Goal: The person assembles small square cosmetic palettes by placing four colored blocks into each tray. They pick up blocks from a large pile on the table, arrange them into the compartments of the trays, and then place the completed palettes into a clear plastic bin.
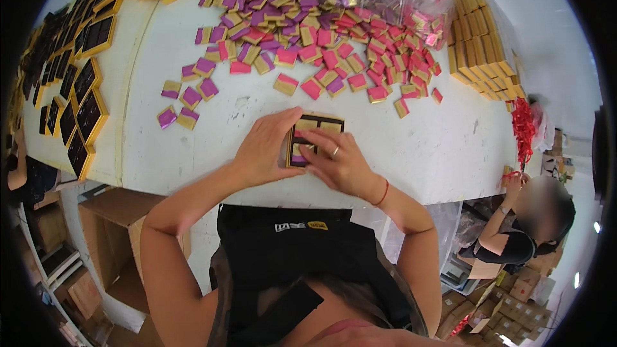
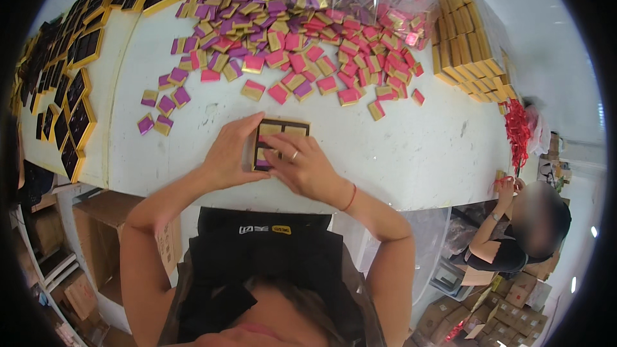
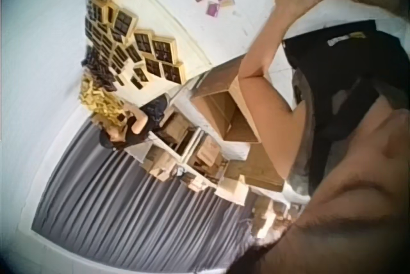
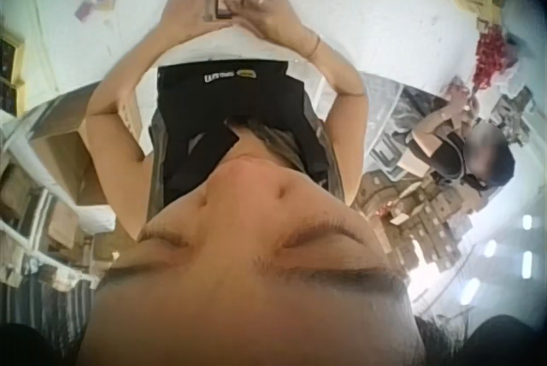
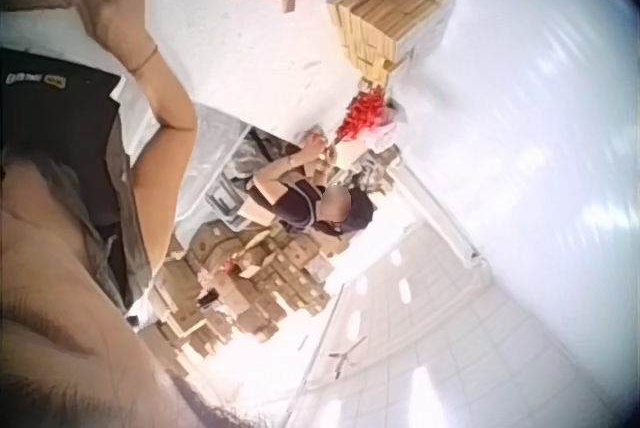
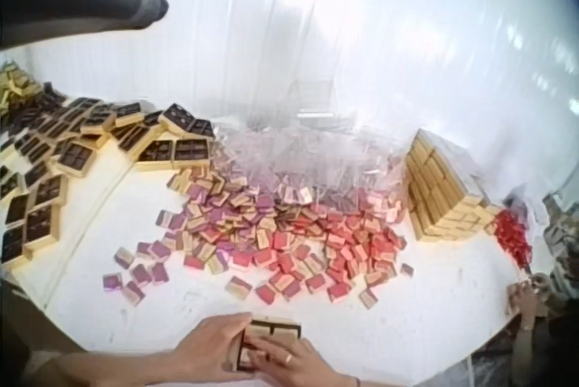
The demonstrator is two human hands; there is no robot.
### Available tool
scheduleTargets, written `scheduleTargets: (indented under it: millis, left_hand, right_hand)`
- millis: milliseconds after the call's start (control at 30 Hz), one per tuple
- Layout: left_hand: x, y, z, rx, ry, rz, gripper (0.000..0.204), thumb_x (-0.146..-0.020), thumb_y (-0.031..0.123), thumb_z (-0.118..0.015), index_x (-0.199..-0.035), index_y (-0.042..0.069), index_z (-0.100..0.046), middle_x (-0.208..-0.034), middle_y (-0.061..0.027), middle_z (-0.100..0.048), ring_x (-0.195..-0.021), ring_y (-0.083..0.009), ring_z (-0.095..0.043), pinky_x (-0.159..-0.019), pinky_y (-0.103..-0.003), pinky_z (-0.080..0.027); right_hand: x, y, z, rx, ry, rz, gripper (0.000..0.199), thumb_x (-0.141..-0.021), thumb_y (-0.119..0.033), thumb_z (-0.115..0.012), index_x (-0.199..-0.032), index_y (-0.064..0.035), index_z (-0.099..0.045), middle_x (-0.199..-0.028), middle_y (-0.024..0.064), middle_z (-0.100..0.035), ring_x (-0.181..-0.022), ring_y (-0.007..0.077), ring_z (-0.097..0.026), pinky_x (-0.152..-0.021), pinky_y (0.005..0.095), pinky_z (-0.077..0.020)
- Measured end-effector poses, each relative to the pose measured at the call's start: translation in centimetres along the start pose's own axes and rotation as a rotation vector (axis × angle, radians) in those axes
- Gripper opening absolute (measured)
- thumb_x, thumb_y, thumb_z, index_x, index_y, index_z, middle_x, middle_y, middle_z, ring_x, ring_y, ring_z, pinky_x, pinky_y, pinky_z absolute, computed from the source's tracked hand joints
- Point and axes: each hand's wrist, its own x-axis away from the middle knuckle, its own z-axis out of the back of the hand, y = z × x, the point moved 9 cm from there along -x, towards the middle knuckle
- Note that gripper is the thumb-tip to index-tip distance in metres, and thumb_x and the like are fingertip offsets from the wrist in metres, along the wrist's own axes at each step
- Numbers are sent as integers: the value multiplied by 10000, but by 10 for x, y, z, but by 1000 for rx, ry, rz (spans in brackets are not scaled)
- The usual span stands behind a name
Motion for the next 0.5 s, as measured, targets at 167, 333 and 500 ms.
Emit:
scheduleTargets:
  millis: [167,333,500]
  left_hand:
    - [2,-5,-1,13,-32,65,1099,-625,272,-926,-1492,42,-291,-1473,-190,-420,-1337,-379,-426,-1116,-472,-333]
    - [-1,-6,0,5,-30,90,1100,-600,271,-937,-1471,-12,-328,-1440,-216,-456,-1325,-393,-442,-1119,-464,-340]
    - [-10,2,5,-4,9,31,1050,-580,283,-935,-1408,-74,-397,-1329,-263,-534,-1244,-440,-504,-1072,-470,-395]
  right_hand:
    - [-14,24,21,64,-64,30,567,-751,-267,-822,-1280,-150,-657,-1472,93,-478,-1312,305,-444,-1015,439,-375]
    - [-107,167,124,401,497,-153,561,-790,-134,-774,-1325,-143,-604,-1387,144,-538,-1237,360,-510,-1008,460,-407]
    - [-163,271,156,665,408,-297,641,-765,-131,-731,-1383,-132,-558,-1457,150,-506,-1334,379,-469,-1031,446,-431]
